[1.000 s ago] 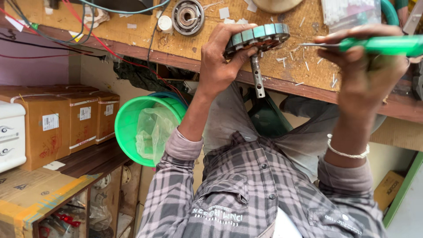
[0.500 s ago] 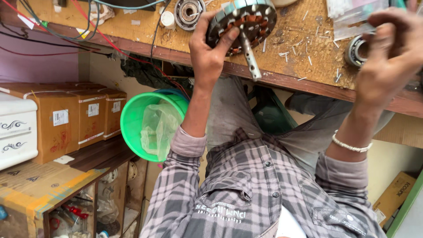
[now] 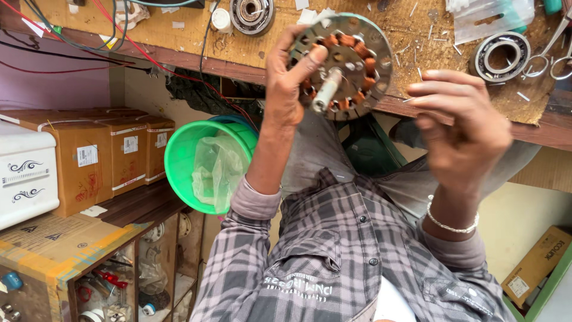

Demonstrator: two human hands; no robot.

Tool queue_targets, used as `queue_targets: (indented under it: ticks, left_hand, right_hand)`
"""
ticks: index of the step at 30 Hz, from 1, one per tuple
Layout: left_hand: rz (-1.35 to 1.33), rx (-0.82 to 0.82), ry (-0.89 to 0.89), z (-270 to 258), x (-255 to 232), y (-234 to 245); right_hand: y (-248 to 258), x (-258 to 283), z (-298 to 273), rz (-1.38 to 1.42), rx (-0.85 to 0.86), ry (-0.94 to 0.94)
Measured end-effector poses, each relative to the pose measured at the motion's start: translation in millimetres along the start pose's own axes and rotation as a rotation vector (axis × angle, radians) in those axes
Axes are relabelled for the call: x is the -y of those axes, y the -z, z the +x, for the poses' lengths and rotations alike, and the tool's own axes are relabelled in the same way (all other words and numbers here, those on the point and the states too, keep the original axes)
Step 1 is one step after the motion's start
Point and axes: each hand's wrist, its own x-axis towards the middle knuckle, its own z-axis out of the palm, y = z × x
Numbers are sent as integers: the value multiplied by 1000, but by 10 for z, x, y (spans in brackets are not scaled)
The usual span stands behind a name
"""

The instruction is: The person uses a green screwdriver to adjust copper windings on a motor rotor. They then use scissors to cut a small white plastic piece and insert it into the rotor slots. Finally, they continue adjusting the windings with the screwdriver.

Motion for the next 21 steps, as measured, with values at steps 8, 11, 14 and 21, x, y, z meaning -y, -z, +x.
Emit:
queue_targets:
  ticks: [8, 11, 14, 21]
  left_hand:
    - [187, 208, 137, -130, 108, -343]
    - [178, 288, 142, -180, 114, -516]
    - [275, 409, 201, -131, 141, -592]
    - [348, -35, -131, 560, 216, -335]
  right_hand:
    - [-96, 353, 173, -305, 238, 130]
    - [-65, 330, 120, -357, 289, 201]
    - [-33, 188, -73, -279, 52, 149]
    - [33, -570, -731, 1090, -459, -300]
